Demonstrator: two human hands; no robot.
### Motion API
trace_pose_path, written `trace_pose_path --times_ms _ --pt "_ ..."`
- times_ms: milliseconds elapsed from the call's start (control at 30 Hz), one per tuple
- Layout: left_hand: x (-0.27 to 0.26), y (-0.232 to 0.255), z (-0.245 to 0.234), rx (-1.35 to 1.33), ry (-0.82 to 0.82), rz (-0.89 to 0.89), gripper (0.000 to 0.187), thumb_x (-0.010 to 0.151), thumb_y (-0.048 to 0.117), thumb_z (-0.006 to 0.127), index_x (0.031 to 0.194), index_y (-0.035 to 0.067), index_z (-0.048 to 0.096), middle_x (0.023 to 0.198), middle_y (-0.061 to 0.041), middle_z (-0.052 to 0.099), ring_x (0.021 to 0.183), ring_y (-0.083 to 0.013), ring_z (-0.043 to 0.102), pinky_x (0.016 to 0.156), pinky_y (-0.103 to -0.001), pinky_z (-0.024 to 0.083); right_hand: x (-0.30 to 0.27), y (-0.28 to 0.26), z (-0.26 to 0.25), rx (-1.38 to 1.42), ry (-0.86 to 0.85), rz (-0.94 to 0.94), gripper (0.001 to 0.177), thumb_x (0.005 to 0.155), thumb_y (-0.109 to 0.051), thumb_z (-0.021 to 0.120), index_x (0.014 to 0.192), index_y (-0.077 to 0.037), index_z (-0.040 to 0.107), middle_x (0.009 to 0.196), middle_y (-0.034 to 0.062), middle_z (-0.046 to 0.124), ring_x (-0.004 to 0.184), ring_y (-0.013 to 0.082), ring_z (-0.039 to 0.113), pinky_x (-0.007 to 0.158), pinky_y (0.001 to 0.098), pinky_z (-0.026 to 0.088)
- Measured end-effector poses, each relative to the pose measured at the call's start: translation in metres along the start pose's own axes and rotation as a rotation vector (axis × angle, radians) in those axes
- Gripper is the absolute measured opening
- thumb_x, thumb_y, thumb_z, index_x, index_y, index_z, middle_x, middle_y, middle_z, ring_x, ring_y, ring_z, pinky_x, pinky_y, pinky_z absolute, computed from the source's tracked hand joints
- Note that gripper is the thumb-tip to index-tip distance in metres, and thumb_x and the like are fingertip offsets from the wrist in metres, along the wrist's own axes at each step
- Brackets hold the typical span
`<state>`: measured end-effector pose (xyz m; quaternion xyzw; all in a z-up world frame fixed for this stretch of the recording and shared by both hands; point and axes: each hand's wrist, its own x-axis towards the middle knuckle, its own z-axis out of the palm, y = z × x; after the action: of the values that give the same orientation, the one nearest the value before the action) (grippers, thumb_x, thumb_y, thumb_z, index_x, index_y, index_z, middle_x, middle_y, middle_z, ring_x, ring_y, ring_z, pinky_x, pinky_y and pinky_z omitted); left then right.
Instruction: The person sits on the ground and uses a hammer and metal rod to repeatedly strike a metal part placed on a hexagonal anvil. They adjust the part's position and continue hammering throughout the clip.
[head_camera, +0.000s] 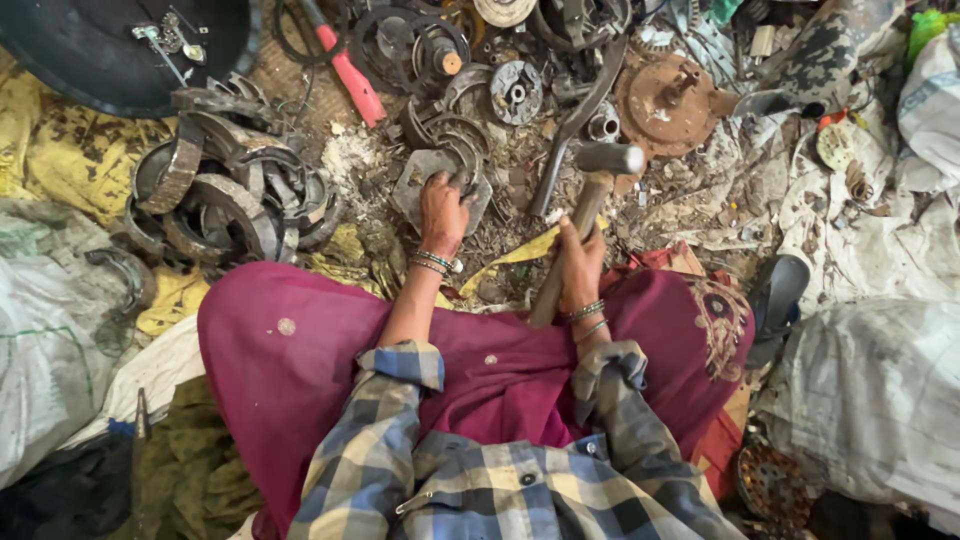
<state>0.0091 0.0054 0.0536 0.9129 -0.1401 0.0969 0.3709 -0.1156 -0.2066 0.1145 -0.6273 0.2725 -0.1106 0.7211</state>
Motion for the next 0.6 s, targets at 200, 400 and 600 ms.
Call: trace_pose_path --times_ms 200,400,600 --pt "-0.005 -0.002 0.002 -0.159 0.074 -0.185 0.036 0.080 0.021 0.085 0.112 0.007 0.078 0.102 -0.019 0.073 0.092 -0.0370 0.068 0.082 -0.046 0.052 0.051 0.043 -0.040 0.202 0.265 0.160 0.023 0.092 -0.015 0.067 0.105 0.000 0.054 0.074 0.0063 0.062 0.055 0.0179 0.061 0.050 0.0313 0.052" --pt "-0.003 -0.038 -0.002 -0.786 0.177 -0.361 0.029 0.097 0.032 0.077 0.111 0.006 0.074 0.101 -0.004 0.078 0.090 -0.0154 0.068 0.086 -0.033 0.053 0.072 0.084 -0.065 0.319 0.300 0.318 0.024 0.090 -0.022 0.070 0.097 -0.001 0.062 0.075 0.0085 0.062 0.059 0.0236 0.060 0.056 0.0381 0.053" --pt "-0.017 -0.029 -0.047 -1.029 -0.005 -0.706 0.034 0.093 0.042 0.069 0.110 0.012 0.075 0.054 0.007 0.043 0.038 -0.0054 0.034 0.036 -0.027 0.024 0.073 0.094 -0.065 0.035 0.422 0.055 0.036 0.084 -0.014 0.075 0.109 0.008 0.063 0.100 0.0135 0.070 0.085 0.0266 0.067 0.074 0.0411 0.056"
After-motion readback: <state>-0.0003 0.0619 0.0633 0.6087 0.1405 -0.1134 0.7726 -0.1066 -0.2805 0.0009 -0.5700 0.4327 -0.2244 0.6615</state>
